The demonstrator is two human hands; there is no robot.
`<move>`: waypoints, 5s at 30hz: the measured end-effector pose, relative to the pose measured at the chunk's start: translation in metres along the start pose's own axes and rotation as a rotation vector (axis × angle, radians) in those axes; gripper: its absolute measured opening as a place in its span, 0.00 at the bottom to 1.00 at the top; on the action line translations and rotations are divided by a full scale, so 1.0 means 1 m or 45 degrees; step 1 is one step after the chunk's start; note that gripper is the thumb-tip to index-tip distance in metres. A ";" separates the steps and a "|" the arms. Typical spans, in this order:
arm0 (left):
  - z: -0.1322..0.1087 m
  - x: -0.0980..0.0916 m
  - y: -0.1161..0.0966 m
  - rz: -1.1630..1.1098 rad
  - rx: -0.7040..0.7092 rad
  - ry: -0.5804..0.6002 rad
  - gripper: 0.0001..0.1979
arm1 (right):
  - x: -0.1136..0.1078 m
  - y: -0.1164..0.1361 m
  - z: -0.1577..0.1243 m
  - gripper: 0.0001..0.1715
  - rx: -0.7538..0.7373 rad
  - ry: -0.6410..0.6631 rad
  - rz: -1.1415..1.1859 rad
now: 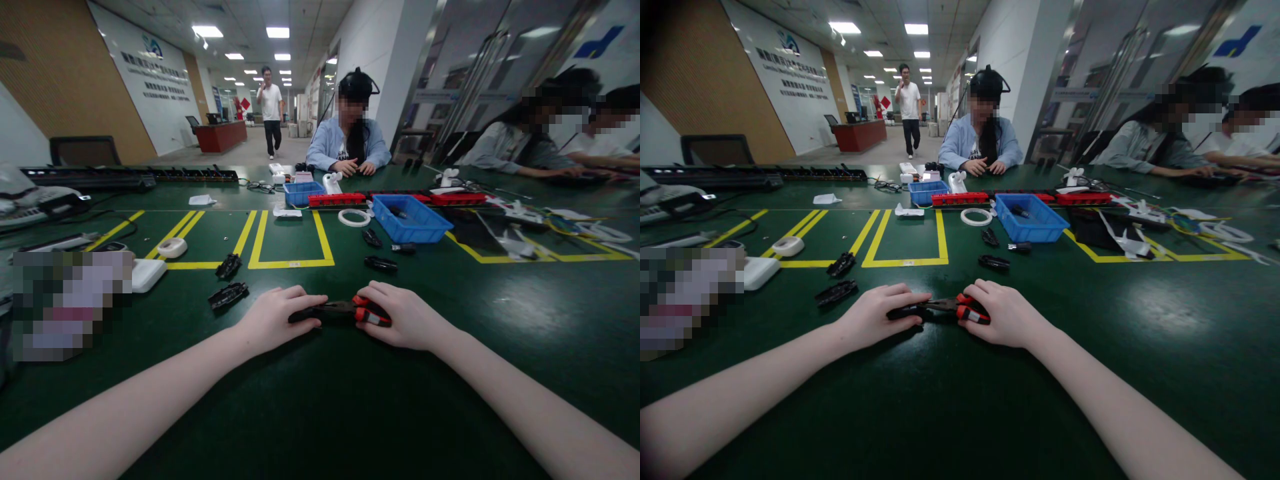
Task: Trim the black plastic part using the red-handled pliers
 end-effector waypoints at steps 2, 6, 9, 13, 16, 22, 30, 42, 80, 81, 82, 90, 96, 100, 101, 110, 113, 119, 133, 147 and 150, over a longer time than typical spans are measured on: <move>0.000 0.001 0.000 0.025 0.012 -0.002 0.21 | 0.000 0.000 0.000 0.18 -0.003 -0.001 0.004; -0.001 0.003 0.001 0.103 0.068 -0.011 0.21 | 0.001 -0.001 0.000 0.18 -0.013 -0.001 0.002; -0.001 0.004 0.001 0.142 0.102 -0.009 0.21 | 0.001 -0.001 0.000 0.18 -0.006 0.010 -0.007; -0.001 0.004 0.000 0.162 0.122 -0.006 0.21 | 0.001 -0.001 0.000 0.18 -0.001 0.023 -0.001; -0.001 0.003 0.000 0.137 0.117 -0.001 0.21 | 0.000 -0.001 0.000 0.17 -0.006 0.019 0.004; 0.000 0.000 0.001 -0.035 0.025 0.021 0.23 | 0.000 0.000 0.000 0.18 -0.005 0.013 0.011; 0.000 -0.001 0.008 -0.390 -0.186 0.021 0.26 | -0.002 0.003 0.000 0.18 -0.021 -0.018 0.027; 0.002 -0.003 0.004 -0.237 -0.096 -0.003 0.09 | 0.000 0.001 -0.001 0.19 -0.022 -0.007 0.003; 0.004 -0.014 -0.002 -0.469 -0.115 0.035 0.10 | 0.001 0.004 -0.002 0.21 -0.112 -0.098 -0.138; 0.004 -0.013 -0.001 -0.468 -0.114 0.035 0.10 | 0.001 0.004 -0.002 0.21 -0.123 -0.108 -0.151; 0.004 -0.012 0.000 -0.467 -0.111 0.034 0.10 | 0.001 0.005 -0.002 0.21 -0.131 -0.117 -0.163; 0.003 -0.006 0.002 -0.374 -0.111 0.052 0.10 | -0.001 0.006 -0.002 0.21 -0.112 -0.117 -0.152; 0.002 -0.004 0.003 -0.343 -0.093 0.035 0.11 | 0.000 0.003 -0.001 0.22 -0.120 -0.115 -0.140; 0.002 -0.002 0.005 -0.320 -0.074 0.022 0.11 | 0.001 0.002 -0.001 0.22 -0.132 -0.130 -0.147; 0.003 -0.001 0.005 -0.319 -0.072 0.017 0.10 | 0.001 0.001 -0.001 0.23 -0.134 -0.135 -0.144; 0.003 -0.003 0.004 -0.236 0.000 -0.084 0.10 | 0.000 0.001 -0.003 0.24 -0.158 -0.212 -0.164; 0.002 -0.004 0.005 -0.198 -0.010 -0.129 0.10 | 0.000 0.002 -0.004 0.24 -0.183 -0.248 -0.171; 0.001 -0.004 0.008 -0.152 -0.020 -0.200 0.14 | 0.000 0.000 -0.004 0.26 -0.218 -0.311 -0.174; 0.003 -0.006 0.000 -0.179 0.016 -0.060 0.10 | -0.004 0.003 -0.004 0.26 -0.203 -0.411 -0.204; 0.002 -0.001 0.006 -0.181 0.021 -0.069 0.10 | -0.002 0.004 -0.004 0.26 -0.230 -0.321 -0.241; 0.003 -0.001 0.005 -0.166 0.034 -0.091 0.09 | -0.001 0.005 -0.004 0.26 -0.230 -0.312 -0.263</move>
Point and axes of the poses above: each hand's wrist, its own z-axis towards the middle knuckle, its own x-axis out of the palm, y = z × x, the point moved 4 cm from there along z, towards the middle knuckle, and after that the axes turned 10 degrees about z, right-handed, at the moved point
